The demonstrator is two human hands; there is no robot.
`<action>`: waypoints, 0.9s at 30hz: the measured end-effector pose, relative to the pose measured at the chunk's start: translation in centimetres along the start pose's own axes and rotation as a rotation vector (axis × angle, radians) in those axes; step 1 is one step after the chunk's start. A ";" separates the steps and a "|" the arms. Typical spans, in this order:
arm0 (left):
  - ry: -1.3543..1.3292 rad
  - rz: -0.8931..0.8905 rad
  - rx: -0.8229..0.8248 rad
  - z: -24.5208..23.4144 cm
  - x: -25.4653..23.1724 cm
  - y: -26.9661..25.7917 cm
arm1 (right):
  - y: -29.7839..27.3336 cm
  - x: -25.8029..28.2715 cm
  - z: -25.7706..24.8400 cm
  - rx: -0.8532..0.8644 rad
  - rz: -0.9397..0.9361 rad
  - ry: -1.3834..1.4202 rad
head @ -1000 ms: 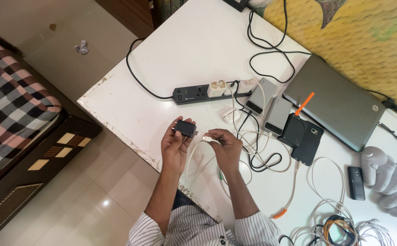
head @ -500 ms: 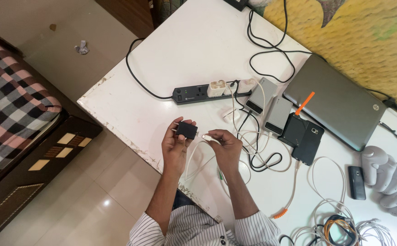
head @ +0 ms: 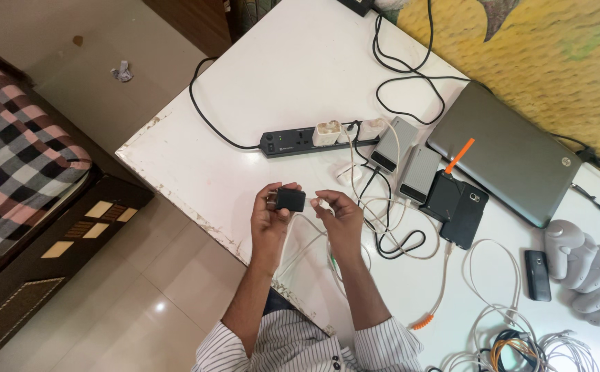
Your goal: The person organizes a tangle of charging cables on a white table, then plugs a power adapter into a power strip and connects a cable to a black portable charger. They also open a white mouse-shaped device and insert two red batteries.
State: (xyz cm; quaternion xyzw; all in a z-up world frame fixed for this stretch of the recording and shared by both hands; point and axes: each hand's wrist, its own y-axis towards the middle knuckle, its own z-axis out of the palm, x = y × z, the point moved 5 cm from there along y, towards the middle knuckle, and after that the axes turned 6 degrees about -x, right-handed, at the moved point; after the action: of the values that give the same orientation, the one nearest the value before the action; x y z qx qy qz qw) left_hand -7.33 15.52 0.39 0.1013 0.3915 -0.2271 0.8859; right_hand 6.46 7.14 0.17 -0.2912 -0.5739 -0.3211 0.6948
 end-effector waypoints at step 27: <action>-0.018 -0.001 -0.068 -0.6 1.3 5.6 | 4.6 4.0 2.2 0.013 -0.036 -0.232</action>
State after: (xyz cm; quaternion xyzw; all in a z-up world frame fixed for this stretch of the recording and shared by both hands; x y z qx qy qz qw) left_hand -4.22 20.24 -1.00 0.0690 0.3912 -0.2149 0.8922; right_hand 9.29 11.27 4.34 -0.3114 -0.6577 -0.2939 0.6197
